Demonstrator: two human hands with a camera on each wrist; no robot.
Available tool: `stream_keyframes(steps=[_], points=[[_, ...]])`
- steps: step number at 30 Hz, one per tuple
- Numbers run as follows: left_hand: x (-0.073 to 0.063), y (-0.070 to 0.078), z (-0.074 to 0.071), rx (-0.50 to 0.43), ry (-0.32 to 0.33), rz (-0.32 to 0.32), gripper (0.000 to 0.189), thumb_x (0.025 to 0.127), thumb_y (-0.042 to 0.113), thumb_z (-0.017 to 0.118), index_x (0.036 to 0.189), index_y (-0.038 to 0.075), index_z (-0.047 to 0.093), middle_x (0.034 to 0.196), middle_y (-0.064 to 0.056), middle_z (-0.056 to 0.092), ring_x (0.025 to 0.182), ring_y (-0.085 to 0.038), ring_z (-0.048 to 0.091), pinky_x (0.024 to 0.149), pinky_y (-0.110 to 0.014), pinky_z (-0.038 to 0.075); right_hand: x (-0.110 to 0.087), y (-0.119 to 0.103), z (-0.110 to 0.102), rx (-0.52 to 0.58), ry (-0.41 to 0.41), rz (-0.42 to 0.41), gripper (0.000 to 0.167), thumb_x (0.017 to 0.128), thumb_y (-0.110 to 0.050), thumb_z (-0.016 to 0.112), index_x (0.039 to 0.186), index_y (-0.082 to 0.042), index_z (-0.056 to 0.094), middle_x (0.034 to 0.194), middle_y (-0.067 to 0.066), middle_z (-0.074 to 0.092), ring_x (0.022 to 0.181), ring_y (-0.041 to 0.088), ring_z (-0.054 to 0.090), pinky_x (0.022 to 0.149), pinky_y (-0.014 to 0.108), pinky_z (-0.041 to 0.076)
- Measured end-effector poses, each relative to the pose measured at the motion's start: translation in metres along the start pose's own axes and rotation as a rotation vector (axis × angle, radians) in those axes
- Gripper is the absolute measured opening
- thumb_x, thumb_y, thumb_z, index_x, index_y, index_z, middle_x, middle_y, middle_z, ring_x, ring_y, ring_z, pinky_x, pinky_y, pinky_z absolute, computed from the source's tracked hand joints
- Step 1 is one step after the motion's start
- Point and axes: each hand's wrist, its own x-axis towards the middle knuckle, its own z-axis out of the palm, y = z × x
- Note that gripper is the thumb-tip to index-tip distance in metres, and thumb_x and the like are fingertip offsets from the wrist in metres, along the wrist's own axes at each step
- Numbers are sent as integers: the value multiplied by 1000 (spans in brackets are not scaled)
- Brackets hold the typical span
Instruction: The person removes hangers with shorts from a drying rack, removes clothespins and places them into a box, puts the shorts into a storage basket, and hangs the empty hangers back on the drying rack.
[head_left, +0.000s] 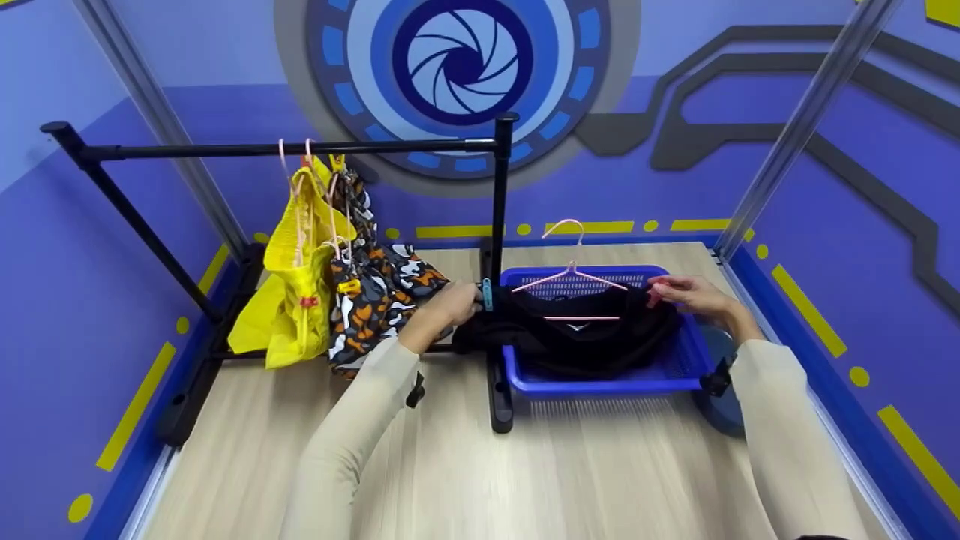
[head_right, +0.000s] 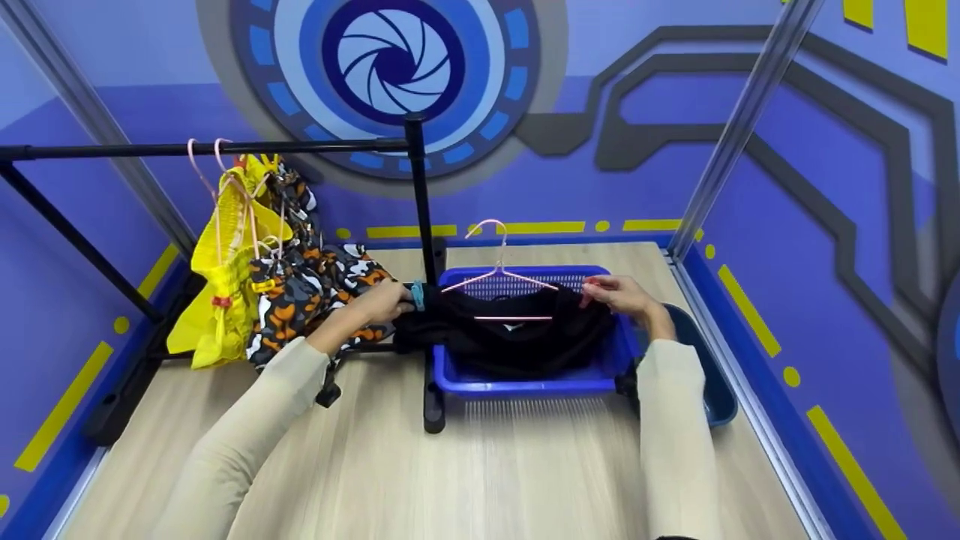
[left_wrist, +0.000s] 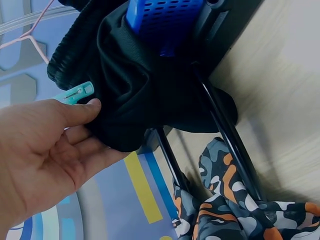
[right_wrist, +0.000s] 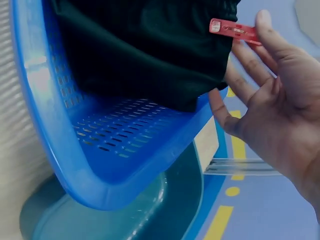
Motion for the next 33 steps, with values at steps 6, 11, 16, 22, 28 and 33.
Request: stream_keyframes(steps=[6,11,16,22,28,33], points=[[1,2,6,-30,-2,-20,15,99,8,63,94,3,76,98,-14,75,94,-32,70,89,-45,56,-1,9,1,209,49,-1,49,108,-36,48,141,0,53,98,-12,72,103,3,64,99,23,43],[2,5,9,15,8,-24,15,98,11,64,90,5,75,96,-14,75,94,-33,71,88,-46,56,-1,8,3,170,108,-3,53,108,-40,47,136,4,55,93,-14,70,101,0,62,100,23,37],[2,7,10,29,14,-28,16,98,11,65,88,4,75,96,-16,76,96,-35,72,89,-47,56,1,6,3,183,163,-31,54,107,-36,51,138,8,55,94,-18,72,98,-3,64,92,14,44],[0,7,11,43,24,-30,16,97,11,66,87,3,75,95,-18,76,94,-36,72,88,-47,57,-1,4,2,202,194,-7,55,105,-43,53,142,-2,57,102,-25,73,103,-12,62,119,45,36],[0,9,12,74,36,-29,15,96,11,67,88,3,75,95,-18,76,94,-36,73,87,-47,57,-2,4,-2,480,237,-74,24,105,-31,55,118,-25,74,104,-15,77,102,-1,68,117,51,40],[1,11,13,110,47,-22,14,96,11,67,90,3,76,98,-21,76,94,-38,73,85,-48,58,-2,-2,-7,726,338,-165,26,105,-13,53,101,-20,78,93,-3,78,87,9,73,81,28,62]])
